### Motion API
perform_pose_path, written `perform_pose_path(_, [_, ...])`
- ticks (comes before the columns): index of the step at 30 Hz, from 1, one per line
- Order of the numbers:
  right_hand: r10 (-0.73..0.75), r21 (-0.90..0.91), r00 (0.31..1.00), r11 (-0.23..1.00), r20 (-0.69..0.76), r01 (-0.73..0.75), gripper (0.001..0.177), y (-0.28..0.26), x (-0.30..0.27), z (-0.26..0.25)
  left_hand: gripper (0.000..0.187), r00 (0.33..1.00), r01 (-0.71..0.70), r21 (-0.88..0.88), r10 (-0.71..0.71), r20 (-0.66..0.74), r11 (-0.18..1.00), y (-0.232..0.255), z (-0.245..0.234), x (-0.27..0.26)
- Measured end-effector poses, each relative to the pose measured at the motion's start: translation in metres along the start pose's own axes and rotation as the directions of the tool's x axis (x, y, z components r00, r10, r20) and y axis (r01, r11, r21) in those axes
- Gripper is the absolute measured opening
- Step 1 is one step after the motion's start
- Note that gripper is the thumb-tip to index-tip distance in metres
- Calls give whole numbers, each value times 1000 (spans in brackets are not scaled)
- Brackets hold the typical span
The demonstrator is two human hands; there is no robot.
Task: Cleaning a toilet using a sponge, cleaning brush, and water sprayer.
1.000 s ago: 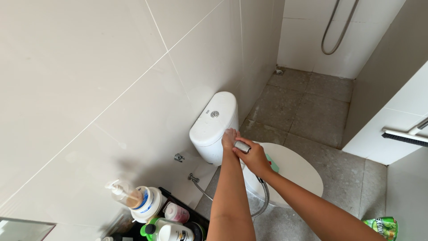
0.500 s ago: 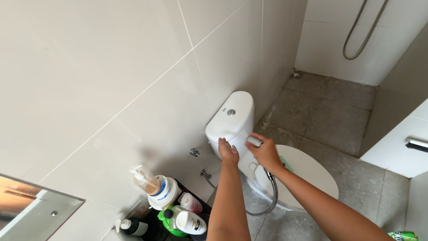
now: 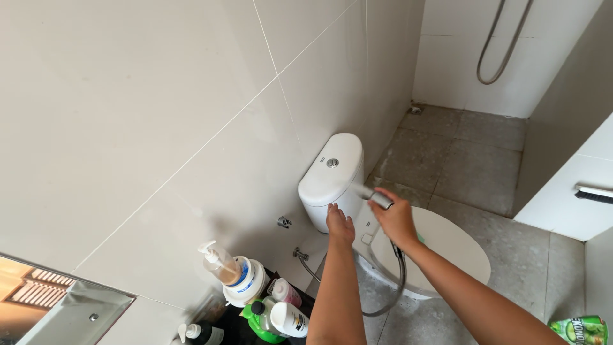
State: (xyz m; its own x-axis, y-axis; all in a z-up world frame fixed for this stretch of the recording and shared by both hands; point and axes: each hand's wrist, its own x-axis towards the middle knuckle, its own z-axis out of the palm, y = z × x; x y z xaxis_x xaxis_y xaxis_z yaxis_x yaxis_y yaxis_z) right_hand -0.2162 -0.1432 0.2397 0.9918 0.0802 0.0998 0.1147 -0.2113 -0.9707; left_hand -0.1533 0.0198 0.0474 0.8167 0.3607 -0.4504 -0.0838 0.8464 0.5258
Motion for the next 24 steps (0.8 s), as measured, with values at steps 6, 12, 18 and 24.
perform_pose_path(6, [-22, -142, 999, 989, 49, 29, 42, -12, -9, -17, 71, 998, 57, 23, -57, -1, 998, -9, 15, -27])
perform_pose_path(12, [137, -121, 989, 984, 61, -129, 40, -39, -24, -43, 71, 997, 80, 22, -79, -16, 997, -37, 17, -42])
perform_pose_path(18, [125, -52, 992, 991, -20, -126, 39, -20, -24, -77, 69, 997, 63, 26, -64, 31, 998, -64, 20, -63])
perform_pose_path(24, [-151, 4, 975, 988, -164, 153, 37, -3, -26, -99, 68, 998, 57, 35, -58, 30, 998, -72, 32, -96])
